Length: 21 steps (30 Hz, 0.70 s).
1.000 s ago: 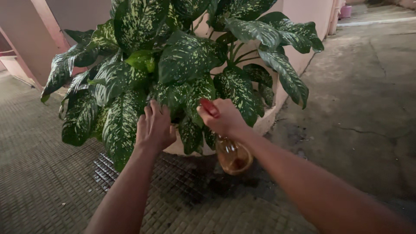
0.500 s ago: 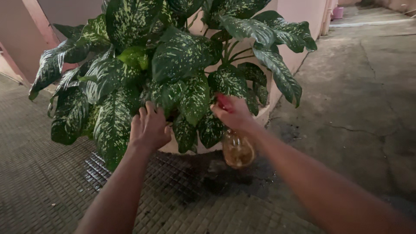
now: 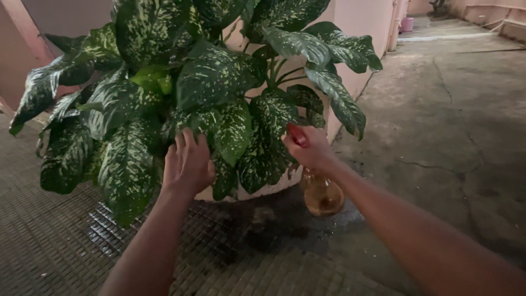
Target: The person uses a spray bottle to water several potted and ground plants, while touching the leaves by hand.
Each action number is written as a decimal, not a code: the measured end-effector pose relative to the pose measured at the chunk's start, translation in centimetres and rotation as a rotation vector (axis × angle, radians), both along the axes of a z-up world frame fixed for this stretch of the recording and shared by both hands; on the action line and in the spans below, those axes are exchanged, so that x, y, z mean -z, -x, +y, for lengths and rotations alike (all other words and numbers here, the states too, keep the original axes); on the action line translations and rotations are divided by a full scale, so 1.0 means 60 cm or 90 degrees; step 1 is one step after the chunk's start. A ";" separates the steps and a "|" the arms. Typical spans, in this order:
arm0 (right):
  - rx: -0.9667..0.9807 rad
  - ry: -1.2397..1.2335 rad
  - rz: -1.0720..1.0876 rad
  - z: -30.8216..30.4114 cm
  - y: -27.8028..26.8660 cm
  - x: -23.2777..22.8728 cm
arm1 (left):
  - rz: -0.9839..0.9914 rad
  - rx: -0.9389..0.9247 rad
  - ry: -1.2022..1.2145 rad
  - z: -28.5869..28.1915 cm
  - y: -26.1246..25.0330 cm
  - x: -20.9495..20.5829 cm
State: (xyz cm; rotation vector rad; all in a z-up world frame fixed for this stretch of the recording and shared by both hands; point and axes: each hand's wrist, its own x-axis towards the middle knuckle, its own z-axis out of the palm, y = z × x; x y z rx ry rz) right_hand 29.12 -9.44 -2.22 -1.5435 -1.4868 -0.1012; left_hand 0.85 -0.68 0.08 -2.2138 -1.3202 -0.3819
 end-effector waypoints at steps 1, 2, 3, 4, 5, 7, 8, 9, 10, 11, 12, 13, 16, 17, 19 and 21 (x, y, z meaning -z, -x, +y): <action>0.001 0.008 0.012 -0.004 0.000 -0.002 | -0.005 0.005 0.009 -0.002 -0.003 0.000; 0.002 0.015 0.024 -0.007 0.004 -0.004 | -0.006 0.010 0.012 -0.002 -0.007 0.000; 0.003 0.022 0.037 -0.010 0.007 -0.006 | -0.007 0.014 0.014 -0.001 -0.007 0.002; -0.002 0.037 0.035 -0.014 0.009 -0.010 | -0.008 0.018 0.015 0.001 -0.008 0.004; -0.008 0.051 0.033 -0.017 0.009 -0.014 | -0.015 0.028 -0.009 0.006 -0.009 0.006; -0.025 0.060 0.041 -0.015 0.014 -0.020 | -0.029 0.046 -0.059 0.015 -0.016 0.012; -0.035 0.054 0.052 -0.012 0.017 -0.022 | -0.040 0.058 -0.077 0.017 -0.018 0.014; -0.046 0.046 0.062 -0.008 0.021 -0.025 | -0.051 0.068 -0.097 0.019 -0.020 0.014; -0.054 0.020 0.064 -0.007 0.024 -0.026 | -0.062 0.078 -0.117 0.018 -0.022 0.011; -0.063 -0.006 0.065 -0.005 0.029 -0.026 | -0.063 0.068 -0.093 0.015 -0.021 0.008; -0.072 -0.033 0.066 -0.002 0.035 -0.027 | -0.064 0.057 -0.069 0.011 -0.020 0.004; -0.066 -0.026 0.071 0.001 0.040 -0.029 | -0.065 0.046 -0.045 0.005 -0.017 0.001; -0.080 -0.038 0.087 0.011 0.056 -0.032 | -0.056 0.006 0.049 -0.008 -0.005 -0.009; -0.107 -0.062 0.091 0.015 0.063 -0.032 | -0.064 0.025 0.006 -0.008 -0.001 -0.010; -0.154 -0.075 0.113 0.021 0.074 -0.031 | -0.080 0.063 -0.079 -0.003 0.010 -0.010; -0.195 -0.052 0.151 0.025 0.087 -0.032 | -0.072 0.060 -0.066 0.001 0.020 -0.009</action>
